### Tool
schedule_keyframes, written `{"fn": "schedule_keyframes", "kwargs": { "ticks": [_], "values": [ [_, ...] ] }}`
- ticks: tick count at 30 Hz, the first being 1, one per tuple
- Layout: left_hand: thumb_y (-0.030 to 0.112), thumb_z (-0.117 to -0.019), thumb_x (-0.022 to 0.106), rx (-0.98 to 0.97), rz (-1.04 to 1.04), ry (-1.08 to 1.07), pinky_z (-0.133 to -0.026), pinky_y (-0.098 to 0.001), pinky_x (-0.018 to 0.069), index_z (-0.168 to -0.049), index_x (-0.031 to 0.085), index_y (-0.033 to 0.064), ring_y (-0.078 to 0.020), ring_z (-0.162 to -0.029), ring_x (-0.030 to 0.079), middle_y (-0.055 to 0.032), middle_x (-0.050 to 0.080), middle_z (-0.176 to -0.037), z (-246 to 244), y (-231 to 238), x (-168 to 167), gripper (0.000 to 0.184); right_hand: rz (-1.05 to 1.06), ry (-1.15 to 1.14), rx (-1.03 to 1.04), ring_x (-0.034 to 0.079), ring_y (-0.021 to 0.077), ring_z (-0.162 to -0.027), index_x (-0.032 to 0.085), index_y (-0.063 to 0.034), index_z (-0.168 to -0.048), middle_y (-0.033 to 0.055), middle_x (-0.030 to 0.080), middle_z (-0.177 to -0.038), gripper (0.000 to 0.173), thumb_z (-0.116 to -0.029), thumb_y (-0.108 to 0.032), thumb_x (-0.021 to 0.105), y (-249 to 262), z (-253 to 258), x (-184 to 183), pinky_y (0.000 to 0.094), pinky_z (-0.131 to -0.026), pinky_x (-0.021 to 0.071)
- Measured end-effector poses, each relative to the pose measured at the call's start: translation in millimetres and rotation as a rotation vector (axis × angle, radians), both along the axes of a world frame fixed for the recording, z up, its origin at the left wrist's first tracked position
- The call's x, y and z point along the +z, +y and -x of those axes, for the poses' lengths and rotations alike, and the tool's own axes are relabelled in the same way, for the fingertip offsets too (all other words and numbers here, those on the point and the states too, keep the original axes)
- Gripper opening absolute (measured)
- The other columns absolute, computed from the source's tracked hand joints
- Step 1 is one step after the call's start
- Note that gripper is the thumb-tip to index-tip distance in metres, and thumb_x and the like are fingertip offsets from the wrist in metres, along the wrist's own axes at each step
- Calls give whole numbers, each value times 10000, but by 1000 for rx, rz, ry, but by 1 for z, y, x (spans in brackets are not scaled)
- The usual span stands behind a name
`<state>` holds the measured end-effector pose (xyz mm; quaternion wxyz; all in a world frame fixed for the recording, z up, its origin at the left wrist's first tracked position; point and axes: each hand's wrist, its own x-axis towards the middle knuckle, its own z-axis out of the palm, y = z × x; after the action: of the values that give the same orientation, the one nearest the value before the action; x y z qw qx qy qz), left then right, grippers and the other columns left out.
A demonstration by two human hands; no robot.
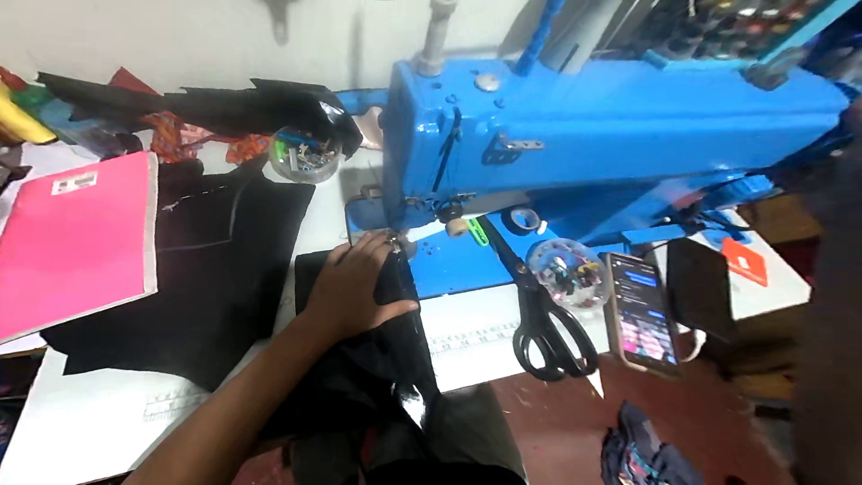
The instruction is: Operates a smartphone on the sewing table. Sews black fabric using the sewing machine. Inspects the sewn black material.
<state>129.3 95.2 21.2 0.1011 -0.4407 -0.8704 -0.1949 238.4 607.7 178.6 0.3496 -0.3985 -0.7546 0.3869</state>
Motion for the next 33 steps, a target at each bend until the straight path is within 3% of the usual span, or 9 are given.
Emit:
{"fn": "schedule_keyframes", "kwargs": {
  "ticks": [2,4,8,10,13,16,18,24,33],
  "values": [
    [807,-882,473,11,5,-5,-1189,-516,319,-1434,544,49,-262,-1475,426,-123,522,-1533,-1,0,0,941,-160,-16,215,602,79,-1071,416,-111,-1471,57,559,-1294,525,-1077,-457,412,66,-29,-34,327,-923,531],
    [807,-883,469,11,3,5,-1183,-517,327,-1433,546,51,-264,-1470,431,-126,521,-1533,0,-1,0,938,-313,19,189,600,191,-1163,449,-21,-1458,179,565,-1355,565,-1042,-401,499,57,-39,-47,410,-1009,504],
    [798,-891,461,8,27,-9,-1184,-525,328,-1437,549,39,-275,-1473,429,-135,517,-1535,-1,-1,2,939,-469,-11,225,575,251,-1239,447,77,-1435,263,526,-1403,526,-1082,-312,460,-88,-50,-44,381,-1059,482],
    [783,-897,465,7,38,-19,-1179,-534,332,-1440,548,40,-279,-1474,428,-134,512,-1541,-1,0,5,924,-629,-103,472,552,397,-1276,554,150,-1293,343,541,-1371,449,-1080,-233,461,-154,-49,-50,496,-1080,456],
    [768,-898,480,3,46,-38,-1169,-552,341,-1440,549,36,-295,-1472,430,-142,500,-1549,-1,0,7,913,-764,-113,871,624,406,-1174,721,52,-1102,239,682,-1212,351,-1029,-220,512,-219,-29,-78,566,-1011,480],
    [790,-885,475,8,72,-90,-1187,-560,311,-1469,523,53,-285,-1498,388,-128,462,-1581,-1,-1,9,942,-784,-107,1214,609,290,-1246,751,-104,-1190,58,709,-1271,342,-1059,-264,479,-259,-3,-106,495,-1050,473],
    [800,-867,496,22,85,-125,-1199,-553,288,-1483,514,66,-273,-1513,360,-111,448,-1595,-2,-1,10,959,-804,-111,1314,602,291,-1265,739,-122,-1237,32,695,-1322,337,-1057,-218,471,-274,15,-116,497,-1030,478],
    [801,-868,494,42,121,-123,-1204,-548,287,-1496,504,69,-272,-1515,357,-100,437,-1604,-4,-1,14,964,-959,-153,1352,599,303,-1244,742,-138,-1195,16,703,-1296,303,-989,-103,523,-286,43,-129,524,-1013,452],
    [809,-887,440,43,128,-89,-1193,-561,297,-1503,499,73,-275,-1517,356,-100,441,-1602,-5,-1,12,962,-988,-175,1328,583,289,-1261,724,-170,-1242,-8,685,-1322,329,-999,-119,508,-285,41,-133,537,-1036,425]
  ]
}}
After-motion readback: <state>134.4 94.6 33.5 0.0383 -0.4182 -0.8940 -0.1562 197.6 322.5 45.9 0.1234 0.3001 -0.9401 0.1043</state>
